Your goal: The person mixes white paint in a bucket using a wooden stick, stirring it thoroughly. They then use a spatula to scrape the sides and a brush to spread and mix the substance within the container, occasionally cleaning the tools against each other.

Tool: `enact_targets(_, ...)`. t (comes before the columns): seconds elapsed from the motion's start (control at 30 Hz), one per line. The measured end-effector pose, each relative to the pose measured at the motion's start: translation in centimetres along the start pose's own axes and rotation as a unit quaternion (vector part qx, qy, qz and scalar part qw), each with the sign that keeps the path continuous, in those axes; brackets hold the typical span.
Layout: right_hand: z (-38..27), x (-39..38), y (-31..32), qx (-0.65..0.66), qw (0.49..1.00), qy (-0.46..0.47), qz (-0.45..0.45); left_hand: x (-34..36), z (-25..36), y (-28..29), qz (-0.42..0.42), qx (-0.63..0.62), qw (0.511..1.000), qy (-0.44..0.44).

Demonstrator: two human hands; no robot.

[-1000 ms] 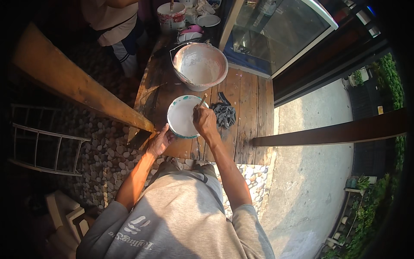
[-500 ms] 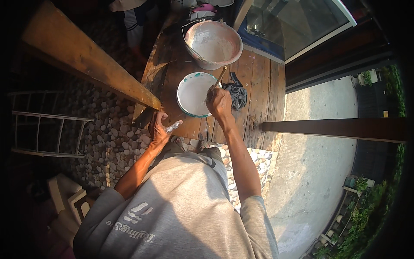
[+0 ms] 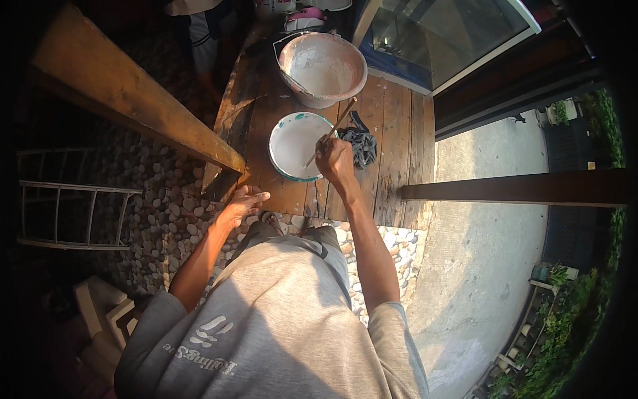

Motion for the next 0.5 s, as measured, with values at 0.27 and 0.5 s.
enact_targets(0.27,-0.5,0.6,-0.1,-0.005,0.997,0.025,0.080,0.8,3.3,-3.7,0.136,0.328,0.840,-0.411)
enact_targets(0.5,0.8,-0.7,-1.2,0.024,1.000,0.010,0.014,-1.1,5.6,-4.5,0.192,0.355,0.780,-0.478)
Point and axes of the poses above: each hand's wrist, its own x-axis towards the middle knuckle, its own y-axis out of the back of the hand, z = x × y, the point moved 6 cm from there along x, towards the middle knuckle, and after that the axes turned 5 degrees about -y, right-handed, at the moved point
